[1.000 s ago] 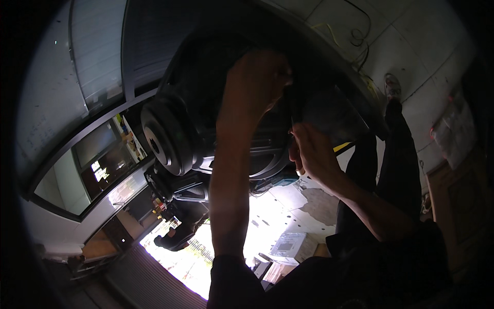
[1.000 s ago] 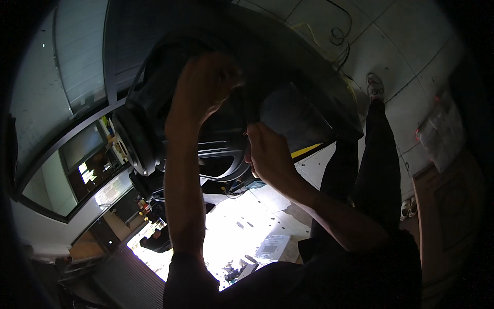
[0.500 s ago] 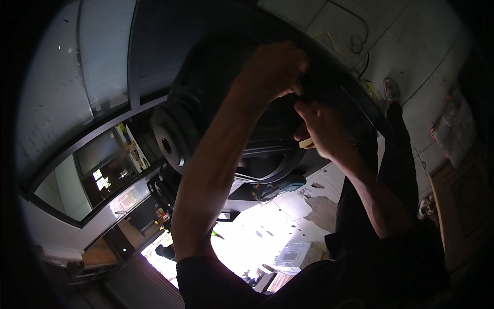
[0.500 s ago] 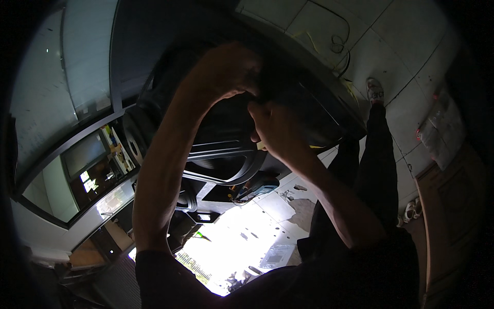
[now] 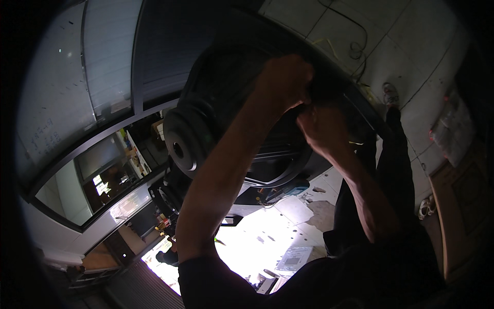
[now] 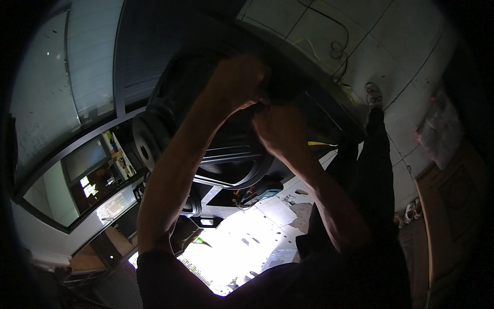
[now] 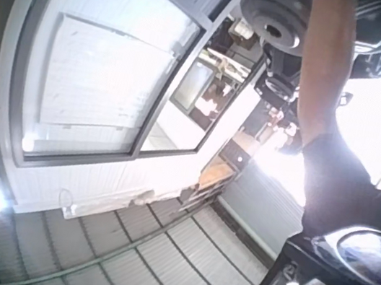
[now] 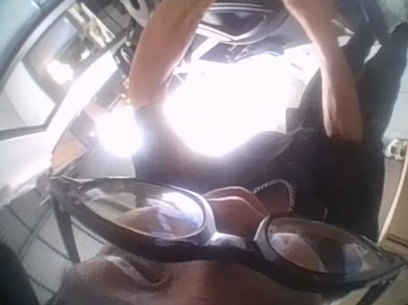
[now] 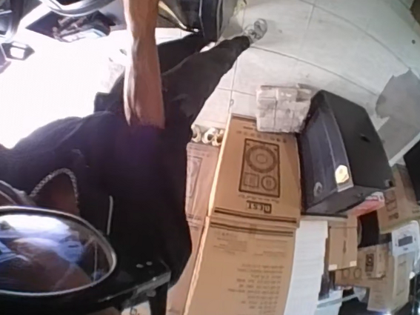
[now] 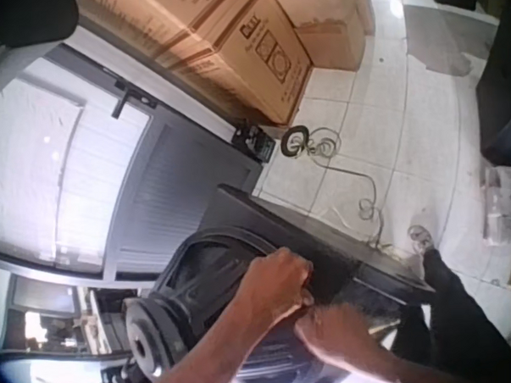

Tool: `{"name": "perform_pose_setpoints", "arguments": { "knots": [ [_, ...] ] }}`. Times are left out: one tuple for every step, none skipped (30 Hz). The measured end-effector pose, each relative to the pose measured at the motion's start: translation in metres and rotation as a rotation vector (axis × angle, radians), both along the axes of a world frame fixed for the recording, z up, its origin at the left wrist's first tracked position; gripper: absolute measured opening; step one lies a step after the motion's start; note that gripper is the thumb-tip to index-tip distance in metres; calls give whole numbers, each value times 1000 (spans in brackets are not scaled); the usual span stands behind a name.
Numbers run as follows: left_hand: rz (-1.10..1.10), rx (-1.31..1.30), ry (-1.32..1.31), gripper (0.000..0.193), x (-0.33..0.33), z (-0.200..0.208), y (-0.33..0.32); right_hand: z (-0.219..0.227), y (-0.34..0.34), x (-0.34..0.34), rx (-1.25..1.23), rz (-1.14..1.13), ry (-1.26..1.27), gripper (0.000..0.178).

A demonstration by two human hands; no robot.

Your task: The person retrieves a yellow strap from a drawer and uses it to secure a large black speaker component. They wrap the strap around the speaker's rim, pull it tight, and tie it off to hold the assembly together.

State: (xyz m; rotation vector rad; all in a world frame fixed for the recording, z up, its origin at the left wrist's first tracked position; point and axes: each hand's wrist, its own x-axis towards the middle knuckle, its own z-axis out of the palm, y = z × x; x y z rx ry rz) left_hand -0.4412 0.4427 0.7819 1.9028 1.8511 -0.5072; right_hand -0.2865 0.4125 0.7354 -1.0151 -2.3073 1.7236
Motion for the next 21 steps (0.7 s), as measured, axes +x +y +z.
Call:
{"name": "perform_pose_setpoints", "arguments": {
  "knots": [
    [-22, 97, -25, 28, 1, -3, -5, -10, -35, 9, -71, 158, 161, 26],
    [-40, 197, -54, 25, 2, -6, -8, 2, -56, 23, -282, 326, 346, 21],
    [-5, 118, -32, 26, 1, -7, -17, 67, -33, 28, -154, 494, 395, 22],
    [4, 48, -13, 28, 5, -4, -10, 64, -35, 39, 66, 437, 408, 23],
    [21, -22, 18, 29, 6, 0, -5, 53, -34, 51, 285, 380, 430, 24],
    [33, -73, 37, 31, 8, 7, -3, 52, -16, 63, -155, 343, 260, 28],
    [40, -119, 50, 33, 11, 14, 2, 55, 6, 76, -585, 288, 70, 34],
    [51, -163, 64, 35, 12, 19, 7, 54, 21, 90, -667, 279, 58, 27],
    [-11, -149, 82, 37, 14, 19, 9, 50, 29, 103, -682, 256, 79, 24],
    [-71, -136, 101, 39, 16, 18, 7, 46, 35, 116, -696, 236, 100, 22],
    [-132, -126, 112, 41, 18, 13, 4, 43, 41, 128, -716, 212, 113, 21],
    [-110, -127, 110, 40, 20, 11, 6, 44, 51, 139, -699, 214, 69, 20],
    [-85, -129, 109, 39, 20, 10, 9, 44, 57, 144, -738, 190, 133, 18],
    [-53, -135, 117, 39, 22, 12, 7, 42, 63, 148, -779, 174, 206, 20],
    [-39, -50, 141, 39, 25, 13, 2, 45, 72, 151, -819, 163, 282, 24],
    [-21, 36, 166, 39, 30, 14, -8, 52, 79, 153, -923, 134, 327, 27],
    [3, 122, 198, 38, 35, 15, -18, 62, 86, 154, -925, 162, 347, 28],
    [281, 193, 63, 39, 51, 17, -33, 71, 94, 153, -927, 198, 373, 29],
    [543, 275, -88, 40, 75, 18, -40, 76, 103, 153, -918, 217, 397, 30],
    [863, 191, -337, 39, 99, 38, -33, 79, 109, 156, -775, 252, 400, 33],
    [1184, 96, -597, 38, 125, 59, -33, 85, 115, 158, -642, 305, 375, 35]
  ]
}}
